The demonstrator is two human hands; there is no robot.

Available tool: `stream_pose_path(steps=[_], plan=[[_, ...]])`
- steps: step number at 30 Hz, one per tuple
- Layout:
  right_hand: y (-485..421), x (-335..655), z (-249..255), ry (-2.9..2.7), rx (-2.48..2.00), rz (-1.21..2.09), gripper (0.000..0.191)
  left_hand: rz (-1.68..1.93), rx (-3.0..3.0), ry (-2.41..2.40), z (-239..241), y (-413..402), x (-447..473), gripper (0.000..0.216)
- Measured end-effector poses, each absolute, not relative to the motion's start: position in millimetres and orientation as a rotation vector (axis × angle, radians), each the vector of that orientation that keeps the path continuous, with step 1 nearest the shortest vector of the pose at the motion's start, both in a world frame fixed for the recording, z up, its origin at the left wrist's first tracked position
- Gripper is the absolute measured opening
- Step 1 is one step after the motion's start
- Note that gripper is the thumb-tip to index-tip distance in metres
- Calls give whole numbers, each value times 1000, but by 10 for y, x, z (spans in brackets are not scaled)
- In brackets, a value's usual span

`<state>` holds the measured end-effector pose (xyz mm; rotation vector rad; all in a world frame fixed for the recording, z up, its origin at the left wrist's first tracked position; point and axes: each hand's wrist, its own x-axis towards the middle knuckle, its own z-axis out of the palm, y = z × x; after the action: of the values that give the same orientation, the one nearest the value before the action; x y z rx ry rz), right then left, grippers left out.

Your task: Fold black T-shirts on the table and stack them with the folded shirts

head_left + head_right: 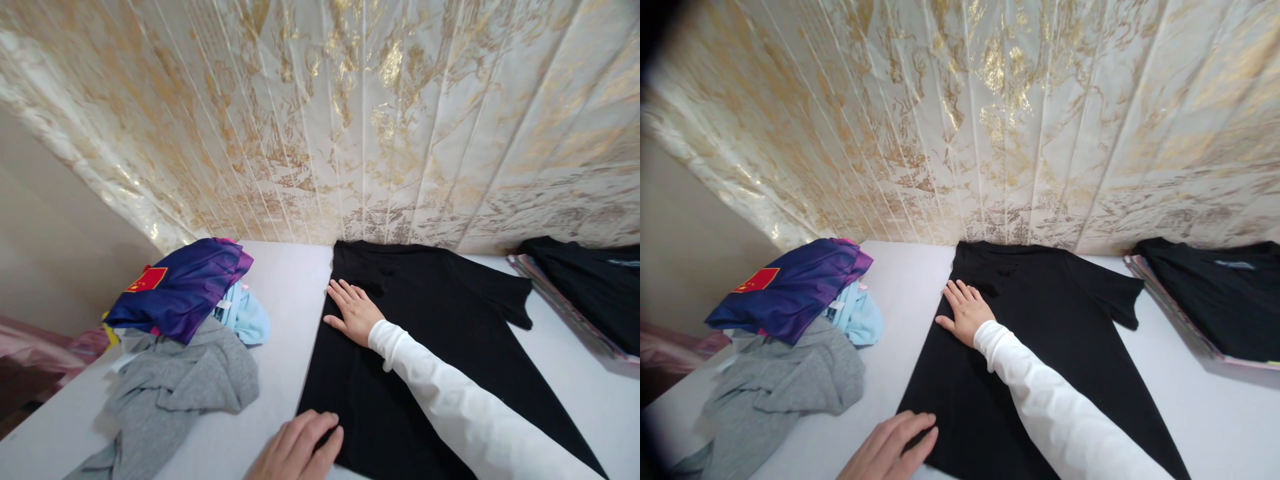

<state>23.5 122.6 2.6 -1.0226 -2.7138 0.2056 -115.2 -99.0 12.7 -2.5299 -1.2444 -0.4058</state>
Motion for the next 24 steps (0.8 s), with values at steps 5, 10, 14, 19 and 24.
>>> stream_pose_path(steps=[5,10,14,19,24], plan=[[1217,250,30,-2698,-999,205,69,-394,-2461,-1277,-24,-1028,-1236,39],[1192,263,64,-2694,-987,207,68,-379,-2490,-1428,283,-968,-1266,54],[1194,263,48,-2689,-991,224,67,-399,-2553,-1516,523,-922,-1284,59],[1238,265,24,-2670,-960,267,61,-525,-2684,-1610,511,-920,-1278,43],[975,329,291,-2607,-722,474,32,-643,-2707,-1785,513,-931,-1316,17]])
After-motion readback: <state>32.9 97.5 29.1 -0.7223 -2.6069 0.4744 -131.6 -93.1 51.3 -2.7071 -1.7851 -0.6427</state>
